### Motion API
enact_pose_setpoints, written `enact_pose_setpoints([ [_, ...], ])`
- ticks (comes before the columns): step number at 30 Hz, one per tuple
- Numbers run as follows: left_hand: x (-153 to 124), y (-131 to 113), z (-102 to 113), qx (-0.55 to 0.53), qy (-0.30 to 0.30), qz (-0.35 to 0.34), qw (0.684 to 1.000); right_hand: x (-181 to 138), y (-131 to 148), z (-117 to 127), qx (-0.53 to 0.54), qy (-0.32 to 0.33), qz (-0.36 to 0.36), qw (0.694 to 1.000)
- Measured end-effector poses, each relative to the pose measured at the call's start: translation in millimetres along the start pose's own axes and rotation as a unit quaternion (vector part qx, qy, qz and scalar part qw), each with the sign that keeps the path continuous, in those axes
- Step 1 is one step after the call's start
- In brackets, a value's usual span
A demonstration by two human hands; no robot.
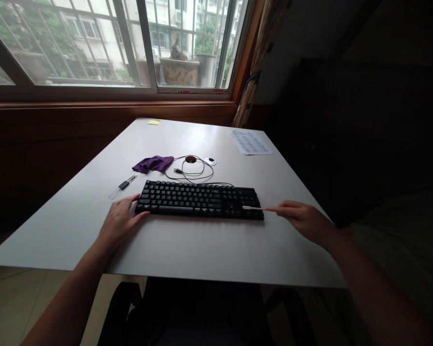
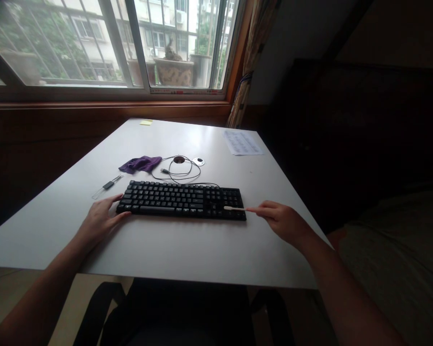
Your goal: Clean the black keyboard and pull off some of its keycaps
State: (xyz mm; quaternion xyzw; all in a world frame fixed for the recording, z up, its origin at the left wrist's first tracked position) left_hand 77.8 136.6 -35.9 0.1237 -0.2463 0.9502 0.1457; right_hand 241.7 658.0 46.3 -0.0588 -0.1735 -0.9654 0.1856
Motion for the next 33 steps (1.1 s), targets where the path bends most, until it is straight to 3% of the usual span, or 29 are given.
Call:
enact_pose_setpoints([
  [4, 0.3, 0.3, 0.6, -0.007, 0.010, -0.002, 1.000, 16.7, 32.2, -19.4, 0.019, -0.041, 0.023, 0.999],
  [8, -0.2, 2.0, 1.1, -0.027, 0.025, -0.004, 0.999, 58.8, 81.3, -57.0, 0.007, -0.041, 0.068, 0.997],
  [14, -2.4, -5.1, 7.9, -0.062, 0.039, 0.002, 0.997, 121.9, 153.1, -106.1, -0.038, -0.001, 0.128, 0.991],
  [19, -2.6, -8.2, 10.5, -0.065, 0.037, -0.026, 0.997, 150.0, 189.3, -122.0, -0.072, 0.043, 0.147, 0.986],
  [22, -2.3, -5.8, 8.8, -0.063, 0.033, -0.035, 0.997, 150.1, 185.8, -121.6, -0.076, 0.044, 0.146, 0.985],
  [25, -1.8, -4.2, 7.1, -0.061, 0.034, -0.032, 0.997, 134.3, 163.5, -117.0, -0.070, 0.035, 0.130, 0.988],
  [33, 0.8, -1.8, 6.1, -0.068, 0.037, 0.009, 0.997, 46.2, 84.1, -71.8, -0.109, 0.004, 0.068, 0.992],
])
Point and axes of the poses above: each hand's wrist, its own x-axis towards the middle knuckle, its own z-axis out of the back of the hand, y = z × x, the point moved 4 cm from there along x, towards the middle knuckle, and after that the axes turned 9 degrees about z, right-handed, at the moved point
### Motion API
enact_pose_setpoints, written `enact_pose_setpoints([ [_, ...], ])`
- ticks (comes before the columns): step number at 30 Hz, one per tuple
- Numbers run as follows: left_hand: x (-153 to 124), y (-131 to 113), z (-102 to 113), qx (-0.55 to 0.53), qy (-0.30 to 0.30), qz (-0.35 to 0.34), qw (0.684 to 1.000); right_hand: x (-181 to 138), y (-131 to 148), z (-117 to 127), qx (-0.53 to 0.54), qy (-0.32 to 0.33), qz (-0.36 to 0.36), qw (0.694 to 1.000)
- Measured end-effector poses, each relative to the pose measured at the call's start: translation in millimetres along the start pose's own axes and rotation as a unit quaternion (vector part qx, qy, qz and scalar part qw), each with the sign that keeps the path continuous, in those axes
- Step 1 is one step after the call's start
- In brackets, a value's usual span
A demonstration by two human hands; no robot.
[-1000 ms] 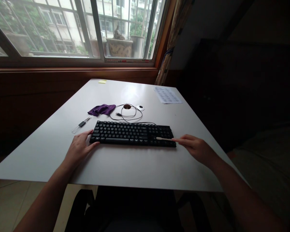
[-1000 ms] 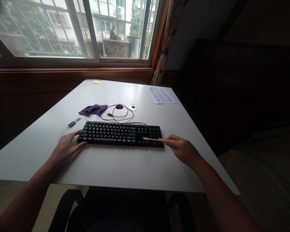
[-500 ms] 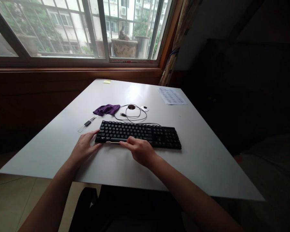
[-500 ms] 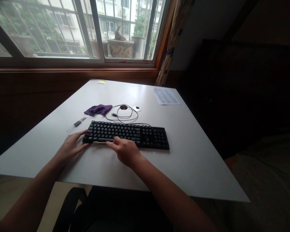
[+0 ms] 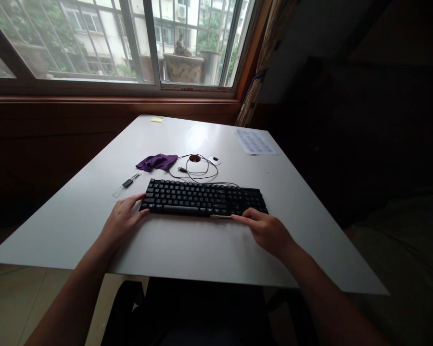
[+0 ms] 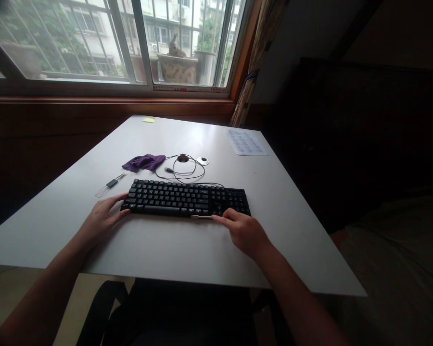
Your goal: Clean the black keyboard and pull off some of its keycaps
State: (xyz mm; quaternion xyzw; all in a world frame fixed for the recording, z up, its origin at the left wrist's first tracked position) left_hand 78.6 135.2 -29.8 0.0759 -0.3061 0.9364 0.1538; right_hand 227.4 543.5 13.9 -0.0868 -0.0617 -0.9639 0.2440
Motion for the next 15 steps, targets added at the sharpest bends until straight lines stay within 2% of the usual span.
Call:
enact_pose_setpoints([
  [7, 0.7, 1.5, 0.3, 0.001, 0.004, 0.012, 1.000, -107.4, -91.5, 37.5, -0.008, 0.006, -0.109, 0.994],
  [10, 0.8, 0.4, 1.0, 0.000, 0.001, 0.013, 1.000, -141.0, -121.4, 49.2, 0.003, -0.007, -0.161, 0.987],
  [12, 0.7, -0.2, 1.1, -0.001, 0.001, 0.008, 1.000, -146.0, -126.8, 54.8, 0.021, -0.031, -0.182, 0.983],
  [15, 0.6, -0.3, 1.3, -0.003, -0.001, 0.009, 1.000, -124.5, -114.9, 54.6, 0.077, -0.050, -0.174, 0.980],
])
Point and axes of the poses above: each hand's wrist, its own x-axis towards the middle knuckle, its own z-axis out of the back of the hand, y = z × x, the point moved 4 cm from there along x, towards the middle knuckle, and after that the axes turned 9 degrees about z, right-handed, at the moved point
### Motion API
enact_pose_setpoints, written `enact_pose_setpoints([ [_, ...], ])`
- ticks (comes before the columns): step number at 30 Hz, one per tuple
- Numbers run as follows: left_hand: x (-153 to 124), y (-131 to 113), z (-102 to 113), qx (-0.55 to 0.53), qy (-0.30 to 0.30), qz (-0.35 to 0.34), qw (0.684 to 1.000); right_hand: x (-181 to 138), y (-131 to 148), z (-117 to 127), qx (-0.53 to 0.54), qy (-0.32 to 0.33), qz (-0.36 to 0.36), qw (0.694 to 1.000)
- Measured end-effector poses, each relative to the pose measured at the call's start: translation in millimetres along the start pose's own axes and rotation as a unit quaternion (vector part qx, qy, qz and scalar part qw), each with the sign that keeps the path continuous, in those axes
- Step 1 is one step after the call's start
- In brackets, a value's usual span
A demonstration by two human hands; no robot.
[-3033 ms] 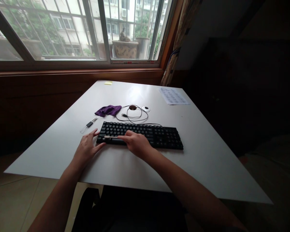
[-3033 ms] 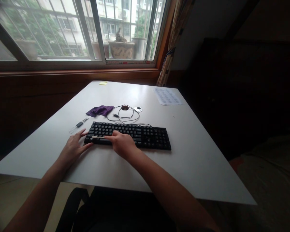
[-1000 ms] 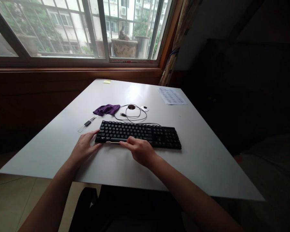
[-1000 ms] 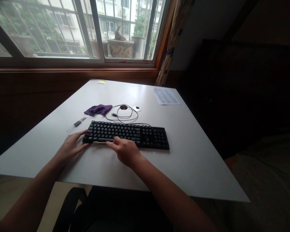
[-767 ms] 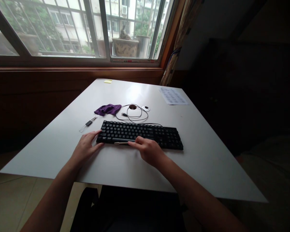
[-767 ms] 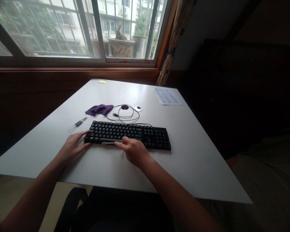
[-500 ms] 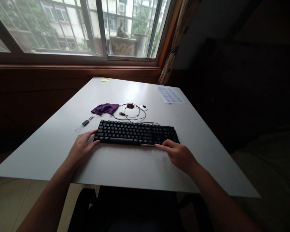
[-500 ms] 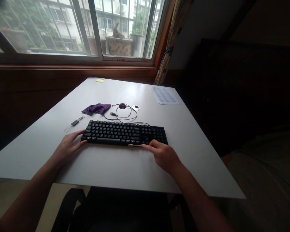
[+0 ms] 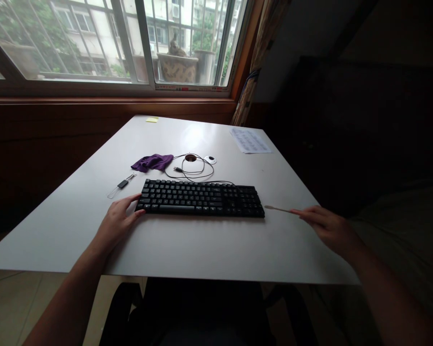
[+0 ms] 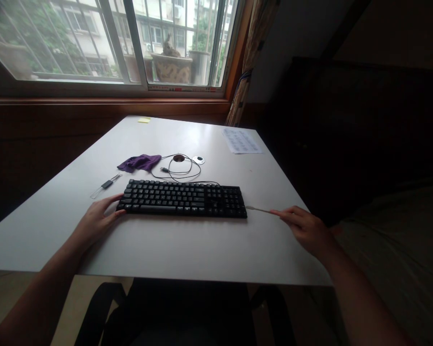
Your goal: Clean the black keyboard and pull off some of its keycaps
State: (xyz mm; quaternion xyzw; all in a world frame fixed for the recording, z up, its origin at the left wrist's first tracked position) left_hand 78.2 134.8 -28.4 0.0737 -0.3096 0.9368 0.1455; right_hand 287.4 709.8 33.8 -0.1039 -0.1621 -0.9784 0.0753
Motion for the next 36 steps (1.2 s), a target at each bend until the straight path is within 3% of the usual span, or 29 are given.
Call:
enact_pose_setpoints([
  [5, -1.1, -3.4, 1.3, -0.002, -0.002, 0.003, 1.000, 45.5, 38.2, -26.5, 0.062, 0.037, 0.044, 0.996],
  [9, -1.8, -5.5, 2.1, -0.010, -0.004, 0.010, 1.000, 59.1, 36.3, -32.7, 0.056, 0.061, 0.051, 0.995],
  [13, -1.0, -3.2, 1.2, -0.007, 0.000, 0.011, 1.000, 46.6, 10.7, -19.9, 0.049, 0.062, 0.034, 0.996],
  [18, -0.1, 0.1, 0.5, -0.003, 0.003, 0.013, 1.000, 23.5, -19.8, -1.0, 0.049, 0.008, -0.009, 0.999],
  [21, -0.3, 0.4, 0.7, -0.003, 0.001, 0.010, 1.000, 23.0, -8.6, -4.3, 0.069, -0.002, -0.005, 0.998],
  [25, -0.8, 0.0, 0.7, -0.001, 0.000, 0.010, 1.000, 33.5, 22.3, -22.5, 0.093, 0.054, 0.023, 0.994],
  [27, -1.1, -0.5, 0.9, 0.000, -0.002, 0.011, 1.000, 34.3, 23.9, -24.7, 0.083, 0.062, 0.028, 0.994],
  [33, -1.3, -1.4, 0.8, 0.002, -0.001, 0.014, 1.000, 6.6, -30.0, 2.5, 0.034, 0.013, -0.022, 0.999],
  [36, -1.4, -1.4, 1.0, 0.003, -0.002, 0.010, 1.000, 1.9, -34.1, 4.6, 0.054, -0.011, -0.031, 0.998],
])
Point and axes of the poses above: each hand's wrist, its own x-axis towards the middle knuckle, its own z-axis out of the back of the hand, y = z × x, the point moved 4 cm from there along x, towards the middle knuckle, and after that the axes turned 9 degrees about z, right-handed, at the moved point
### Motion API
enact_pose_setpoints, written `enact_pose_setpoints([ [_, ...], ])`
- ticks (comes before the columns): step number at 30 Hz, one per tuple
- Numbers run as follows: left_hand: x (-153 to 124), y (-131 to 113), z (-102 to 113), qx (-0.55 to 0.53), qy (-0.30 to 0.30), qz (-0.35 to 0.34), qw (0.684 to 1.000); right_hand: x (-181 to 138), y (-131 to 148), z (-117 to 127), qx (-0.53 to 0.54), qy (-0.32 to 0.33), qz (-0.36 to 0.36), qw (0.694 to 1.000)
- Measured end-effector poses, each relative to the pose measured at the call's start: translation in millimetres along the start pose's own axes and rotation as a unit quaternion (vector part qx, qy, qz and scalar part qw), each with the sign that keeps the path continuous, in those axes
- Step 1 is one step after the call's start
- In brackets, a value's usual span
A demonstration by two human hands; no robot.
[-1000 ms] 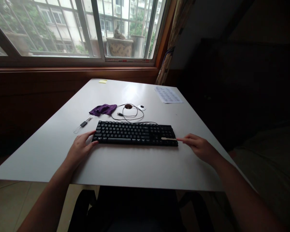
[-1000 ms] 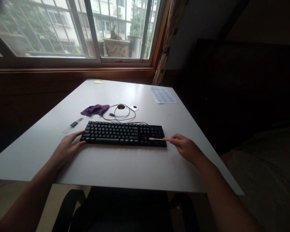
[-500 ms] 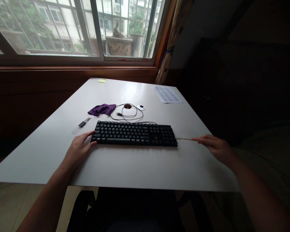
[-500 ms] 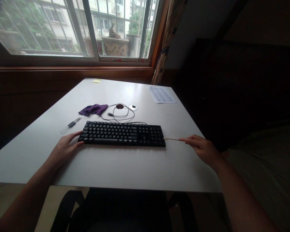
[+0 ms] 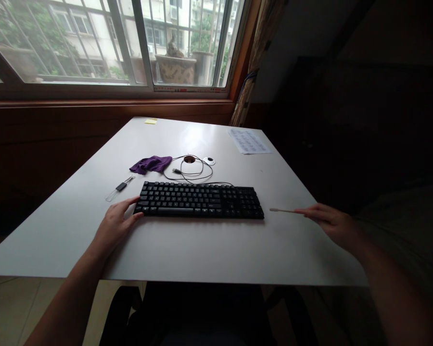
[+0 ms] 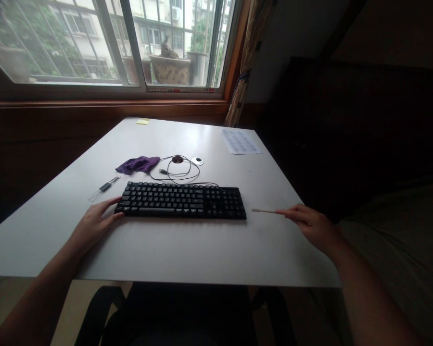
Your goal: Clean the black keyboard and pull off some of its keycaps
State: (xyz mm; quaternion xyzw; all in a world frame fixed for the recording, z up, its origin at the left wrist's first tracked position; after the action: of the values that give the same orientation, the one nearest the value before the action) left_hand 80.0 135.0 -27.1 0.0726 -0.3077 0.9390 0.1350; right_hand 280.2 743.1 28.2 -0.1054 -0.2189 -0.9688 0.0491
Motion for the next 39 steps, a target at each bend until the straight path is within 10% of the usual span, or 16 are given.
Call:
enact_pose_setpoints([
  [7, -0.3, 0.1, 0.1, -0.004, 0.000, -0.004, 1.000, 33.3, 47.8, -52.1, 0.067, 0.044, 0.042, 0.996],
  [17, 0.3, 3.1, -2.5, -0.003, 0.004, -0.010, 1.000, -20.8, -51.6, 8.8, -0.002, -0.031, -0.046, 0.998],
  [24, 11.1, -7.0, 11.9, -0.042, -0.001, -0.007, 0.999, 18.1, -22.8, -48.6, -0.087, -0.109, -0.071, 0.988],
  [32, 79.2, -4.1, 44.0, 0.107, -0.050, -0.063, 0.991, 73.6, 22.7, -95.6, -0.118, -0.170, -0.016, 0.978],
  [39, 151.0, -6.7, 17.2, 0.217, -0.038, -0.007, 0.975, 64.1, 22.1, -100.4, -0.056, -0.217, -0.023, 0.974],
])
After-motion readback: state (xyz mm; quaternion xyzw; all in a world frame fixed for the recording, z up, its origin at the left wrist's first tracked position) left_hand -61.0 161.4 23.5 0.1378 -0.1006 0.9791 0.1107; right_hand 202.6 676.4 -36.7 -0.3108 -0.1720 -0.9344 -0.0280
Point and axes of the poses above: each hand's wrist, its own x-axis towards the middle knuckle, its own z-axis out of the back of the hand, y = z × x, the point moved 4 cm from there along x, towards the middle knuckle, and after that the axes turned 9 degrees about z, right-handed, at the moved point
